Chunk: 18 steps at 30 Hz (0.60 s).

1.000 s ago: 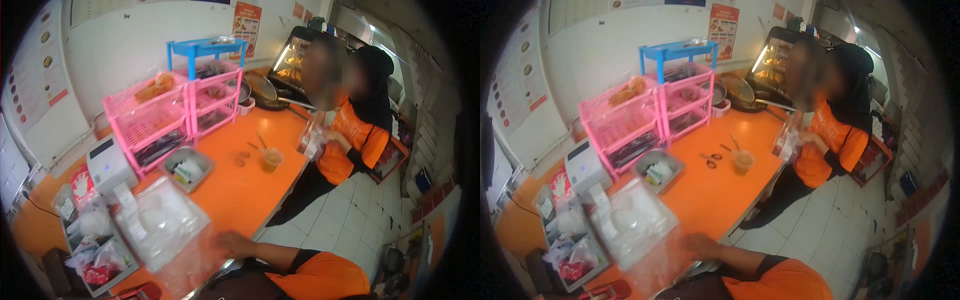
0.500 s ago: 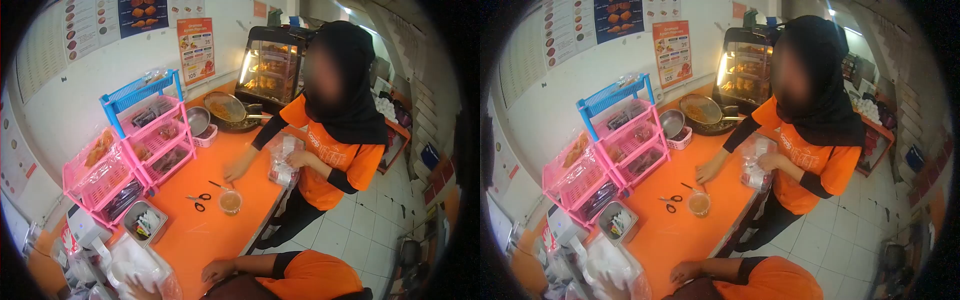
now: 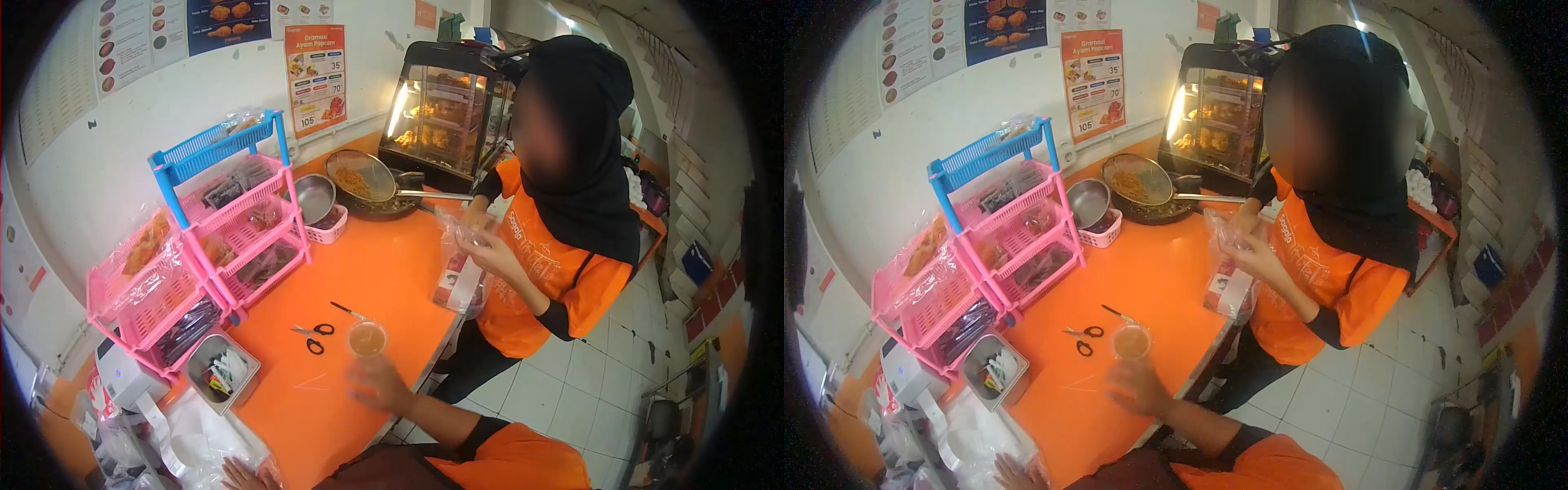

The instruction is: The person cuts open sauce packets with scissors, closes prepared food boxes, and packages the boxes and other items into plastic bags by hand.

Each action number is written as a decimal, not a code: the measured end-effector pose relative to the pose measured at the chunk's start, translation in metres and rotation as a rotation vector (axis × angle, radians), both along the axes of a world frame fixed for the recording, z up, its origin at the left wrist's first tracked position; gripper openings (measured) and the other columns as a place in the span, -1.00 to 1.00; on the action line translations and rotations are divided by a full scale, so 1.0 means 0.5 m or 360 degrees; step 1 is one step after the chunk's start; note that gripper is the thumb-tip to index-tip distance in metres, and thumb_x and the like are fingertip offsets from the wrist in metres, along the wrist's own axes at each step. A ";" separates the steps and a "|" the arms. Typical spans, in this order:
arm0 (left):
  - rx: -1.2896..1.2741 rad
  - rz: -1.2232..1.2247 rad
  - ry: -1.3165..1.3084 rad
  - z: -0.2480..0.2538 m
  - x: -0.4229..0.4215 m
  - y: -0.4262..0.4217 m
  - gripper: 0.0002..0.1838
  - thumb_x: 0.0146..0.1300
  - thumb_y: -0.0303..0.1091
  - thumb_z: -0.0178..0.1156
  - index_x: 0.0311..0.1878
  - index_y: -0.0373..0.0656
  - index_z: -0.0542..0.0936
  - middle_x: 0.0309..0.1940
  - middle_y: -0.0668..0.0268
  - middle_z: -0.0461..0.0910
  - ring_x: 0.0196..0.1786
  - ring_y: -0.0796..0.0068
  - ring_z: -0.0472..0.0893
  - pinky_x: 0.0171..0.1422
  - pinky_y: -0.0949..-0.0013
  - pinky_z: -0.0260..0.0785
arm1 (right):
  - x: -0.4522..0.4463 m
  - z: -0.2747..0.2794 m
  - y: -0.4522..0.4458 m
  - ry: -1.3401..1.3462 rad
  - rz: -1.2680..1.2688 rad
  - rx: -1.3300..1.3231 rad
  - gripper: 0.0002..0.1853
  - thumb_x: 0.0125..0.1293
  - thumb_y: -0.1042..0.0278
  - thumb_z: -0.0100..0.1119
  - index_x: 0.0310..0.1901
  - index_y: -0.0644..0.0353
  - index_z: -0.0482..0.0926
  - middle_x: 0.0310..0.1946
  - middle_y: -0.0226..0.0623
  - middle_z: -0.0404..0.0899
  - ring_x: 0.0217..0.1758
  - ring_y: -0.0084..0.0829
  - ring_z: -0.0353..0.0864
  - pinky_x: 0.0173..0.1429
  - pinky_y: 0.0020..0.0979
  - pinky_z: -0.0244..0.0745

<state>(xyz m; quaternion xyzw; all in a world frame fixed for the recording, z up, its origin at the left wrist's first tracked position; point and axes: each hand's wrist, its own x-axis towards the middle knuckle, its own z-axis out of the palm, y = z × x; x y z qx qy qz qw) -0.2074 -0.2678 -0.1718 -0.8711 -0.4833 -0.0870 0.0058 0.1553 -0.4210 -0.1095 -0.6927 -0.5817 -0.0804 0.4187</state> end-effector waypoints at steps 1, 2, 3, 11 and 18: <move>0.0008 -0.0009 -0.0010 -0.003 -0.002 0.002 -0.21 0.30 0.20 -0.30 0.37 -0.27 -0.03 0.38 -0.04 -0.06 0.42 -0.04 -0.06 0.31 -0.32 -0.23 | 0.022 0.034 0.010 -0.0078 -0.0221 0.0008 -0.51 0.09 -0.04 0.18 -0.02 0.10 0.49 0.02 -0.18 0.41 0.11 -0.10 0.34 0.14 -0.05 0.20; -0.0010 0.0003 -0.0014 0.000 -0.001 0.001 -0.21 0.30 0.20 -0.29 0.37 -0.26 -0.03 0.37 -0.03 -0.06 0.42 -0.04 -0.06 0.31 -0.32 -0.23 | 0.039 0.057 0.021 -0.0157 -0.0440 0.0018 -0.41 0.05 -0.13 0.19 0.03 0.10 0.45 0.09 -0.15 0.33 0.19 -0.07 0.25 0.20 0.04 0.12; -0.0024 0.0015 -0.0021 0.005 0.002 0.000 -0.21 0.30 0.21 -0.29 0.37 -0.26 -0.03 0.37 -0.03 -0.05 0.42 -0.04 -0.06 0.31 -0.33 -0.23 | 0.057 0.069 0.035 -0.0222 -0.0518 -0.0096 -0.37 0.03 -0.16 0.19 0.06 0.09 0.43 0.11 -0.15 0.31 0.21 -0.07 0.23 0.21 0.06 0.10; -0.0027 0.0018 -0.0034 0.003 0.002 0.006 -0.22 0.30 0.20 -0.28 0.37 -0.24 0.01 0.36 -0.04 -0.01 0.40 -0.05 -0.02 0.30 -0.33 -0.21 | 0.075 0.051 0.101 -0.0188 -0.0347 -0.0897 -0.30 -0.09 -0.23 0.24 0.08 -0.04 0.40 0.13 -0.22 0.27 0.23 -0.13 0.20 0.07 -0.02 0.28; 0.0020 0.0008 -0.0070 0.018 0.012 0.006 -0.24 0.29 0.17 -0.23 0.35 -0.25 0.04 0.33 -0.05 0.06 0.37 -0.08 0.05 0.28 -0.34 -0.15 | -0.015 0.049 0.071 -0.0044 -0.0195 -0.0962 -0.42 -0.06 0.00 0.23 0.06 -0.06 0.41 0.08 -0.25 0.31 0.16 -0.14 0.28 -0.01 -0.02 0.35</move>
